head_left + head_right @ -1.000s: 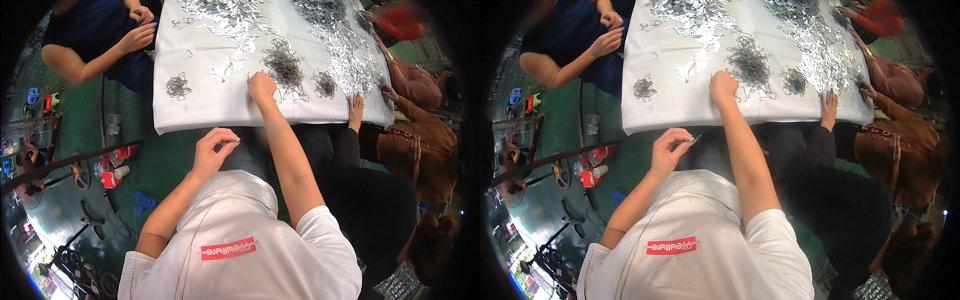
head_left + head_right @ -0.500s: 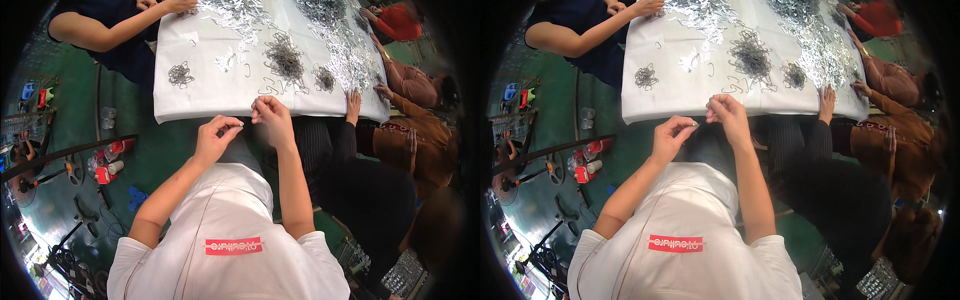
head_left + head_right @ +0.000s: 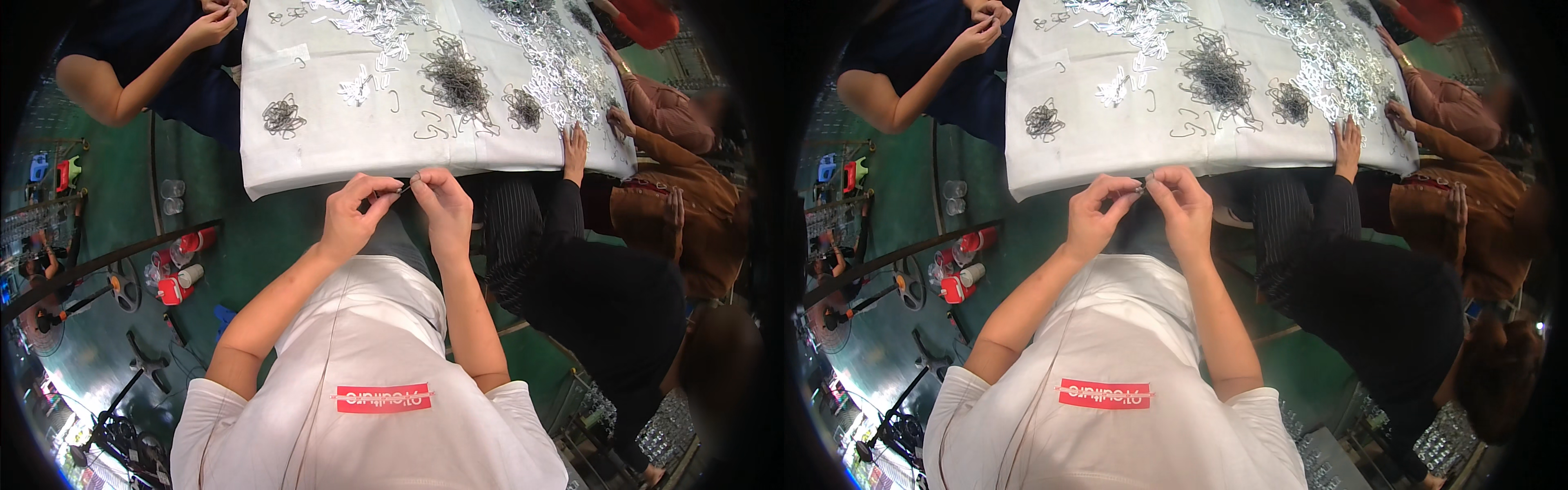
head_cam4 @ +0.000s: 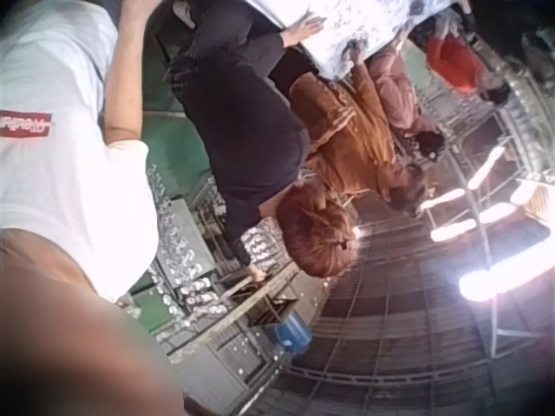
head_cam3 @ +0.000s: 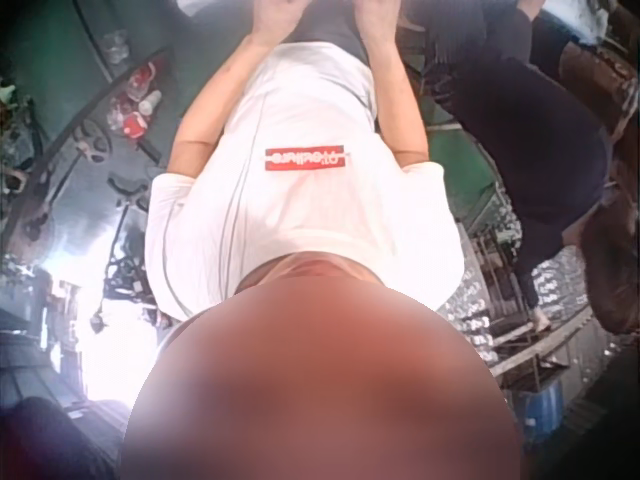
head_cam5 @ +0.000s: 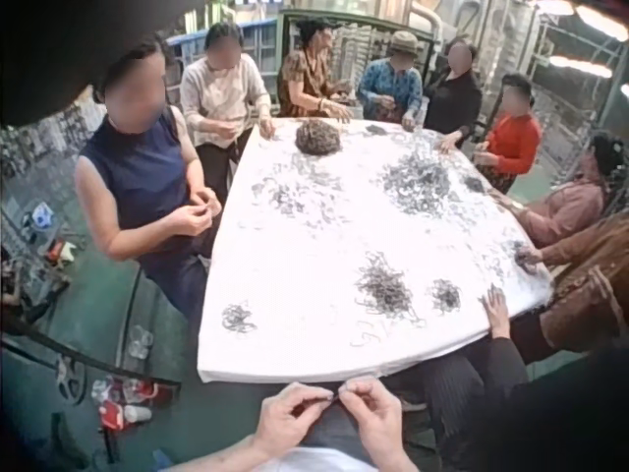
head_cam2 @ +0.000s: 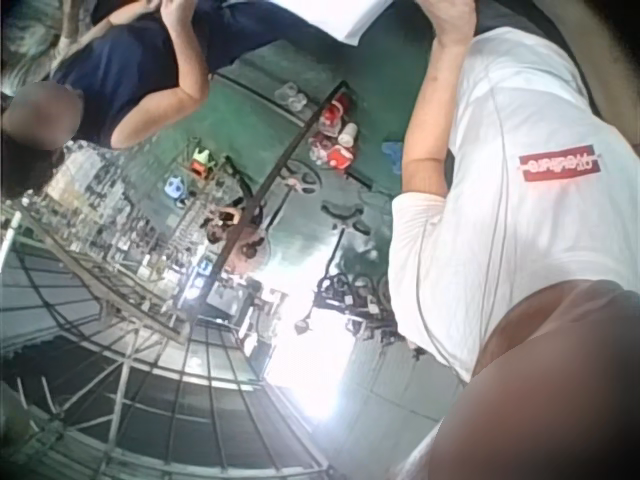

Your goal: The person repeatedly picks small metal hooks from a white table, links them together by hand, and hangs the resulting chains on a nearby wooden rack. The person works alongside others at the same table in a workshop setting.

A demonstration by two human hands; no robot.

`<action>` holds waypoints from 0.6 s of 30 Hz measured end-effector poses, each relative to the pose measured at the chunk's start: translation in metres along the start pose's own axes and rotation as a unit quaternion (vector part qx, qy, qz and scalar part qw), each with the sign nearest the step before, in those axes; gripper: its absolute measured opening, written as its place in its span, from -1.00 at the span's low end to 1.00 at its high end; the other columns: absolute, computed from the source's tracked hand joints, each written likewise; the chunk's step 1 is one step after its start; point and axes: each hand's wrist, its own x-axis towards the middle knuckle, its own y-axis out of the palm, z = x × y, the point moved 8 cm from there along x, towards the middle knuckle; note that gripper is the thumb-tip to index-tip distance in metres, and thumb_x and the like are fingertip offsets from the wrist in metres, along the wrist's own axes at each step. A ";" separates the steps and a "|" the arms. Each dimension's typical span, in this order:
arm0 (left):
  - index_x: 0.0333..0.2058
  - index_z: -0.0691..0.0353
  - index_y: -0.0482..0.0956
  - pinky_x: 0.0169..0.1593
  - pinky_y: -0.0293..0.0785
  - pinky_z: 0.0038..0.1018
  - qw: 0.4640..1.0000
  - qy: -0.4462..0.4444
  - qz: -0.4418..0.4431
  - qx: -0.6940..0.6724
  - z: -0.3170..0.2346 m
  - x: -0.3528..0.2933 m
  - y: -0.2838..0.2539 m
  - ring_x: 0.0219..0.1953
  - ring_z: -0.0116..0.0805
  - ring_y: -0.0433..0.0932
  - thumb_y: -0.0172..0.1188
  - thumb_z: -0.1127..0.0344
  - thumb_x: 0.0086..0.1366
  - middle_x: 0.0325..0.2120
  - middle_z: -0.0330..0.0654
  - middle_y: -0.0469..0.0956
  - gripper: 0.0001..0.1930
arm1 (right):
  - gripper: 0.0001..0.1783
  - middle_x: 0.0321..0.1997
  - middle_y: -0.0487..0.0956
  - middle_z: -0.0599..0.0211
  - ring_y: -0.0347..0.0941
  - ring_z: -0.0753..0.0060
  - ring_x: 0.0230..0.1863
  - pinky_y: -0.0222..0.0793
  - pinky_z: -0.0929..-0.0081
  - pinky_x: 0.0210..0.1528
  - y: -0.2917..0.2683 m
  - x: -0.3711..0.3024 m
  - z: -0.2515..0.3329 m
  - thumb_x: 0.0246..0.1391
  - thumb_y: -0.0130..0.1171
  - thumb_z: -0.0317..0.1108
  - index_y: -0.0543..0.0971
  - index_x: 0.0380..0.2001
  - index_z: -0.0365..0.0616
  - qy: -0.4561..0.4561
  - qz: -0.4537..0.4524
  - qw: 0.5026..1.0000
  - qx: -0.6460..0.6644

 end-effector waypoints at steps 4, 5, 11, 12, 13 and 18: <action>-0.23 0.19 0.59 -0.33 0.43 -0.53 0.996 0.061 -0.027 0.052 0.004 0.009 -0.006 -0.42 -0.39 0.51 0.20 0.54 0.10 -0.42 -0.18 0.56 -0.77 | -0.93 -0.29 0.44 0.38 0.36 0.59 -0.27 0.28 0.66 -0.17 0.002 -0.007 0.010 0.05 0.12 -0.62 0.49 -0.39 -0.23 -0.089 0.006 0.996 -0.010; -0.23 0.19 0.59 -0.33 0.43 -0.52 0.995 0.066 -0.034 0.074 0.010 0.016 -0.011 -0.41 -0.36 0.51 0.20 0.53 0.10 -0.41 -0.17 0.56 -0.77 | -0.91 -0.29 0.43 0.37 0.36 0.58 -0.27 0.29 0.65 -0.17 0.002 -0.008 0.010 0.05 0.11 -0.64 0.49 -0.40 -0.23 -0.096 0.009 0.995 -0.001; -0.33 0.24 0.62 -0.23 0.39 -0.40 0.950 0.095 -0.100 0.280 0.076 0.129 -0.033 -0.32 -0.23 0.49 0.18 0.33 0.17 -0.38 -0.15 0.57 -0.86 | -0.87 -0.31 0.49 0.32 0.42 0.51 -0.35 0.36 0.63 -0.30 0.001 -0.010 0.022 -0.05 0.18 -0.66 0.52 -0.41 -0.23 -0.162 0.025 0.983 -0.079; -0.34 0.25 0.62 -0.21 0.39 -0.37 0.941 0.071 -0.092 0.317 0.088 0.147 -0.032 -0.32 -0.20 0.49 0.19 0.31 0.16 -0.39 -0.15 0.57 -0.84 | -0.87 -0.31 0.48 0.31 0.42 0.50 -0.35 0.36 0.62 -0.30 0.000 -0.009 0.022 -0.05 0.18 -0.66 0.53 -0.41 -0.23 -0.163 0.029 0.982 -0.089; -0.34 0.25 0.62 -0.19 0.39 -0.36 0.933 0.085 -0.093 0.336 0.093 0.160 -0.029 -0.32 -0.19 0.49 0.19 0.30 0.15 -0.40 -0.15 0.57 -0.84 | -0.87 -0.32 0.48 0.31 0.43 0.50 -0.35 0.37 0.61 -0.30 0.000 -0.009 0.023 -0.06 0.18 -0.66 0.53 -0.41 -0.23 -0.163 0.032 0.981 -0.099; -0.30 0.18 0.61 -0.16 0.43 -0.33 0.880 0.050 -0.015 0.473 0.124 0.204 -0.009 -0.21 -0.17 0.48 0.20 0.35 0.11 -0.38 -0.14 0.55 -0.84 | -0.93 -0.30 0.47 0.30 0.41 0.54 -0.35 0.33 0.67 -0.33 0.002 -0.005 0.021 0.02 0.14 -0.62 0.51 -0.41 -0.23 -0.160 0.044 0.982 -0.095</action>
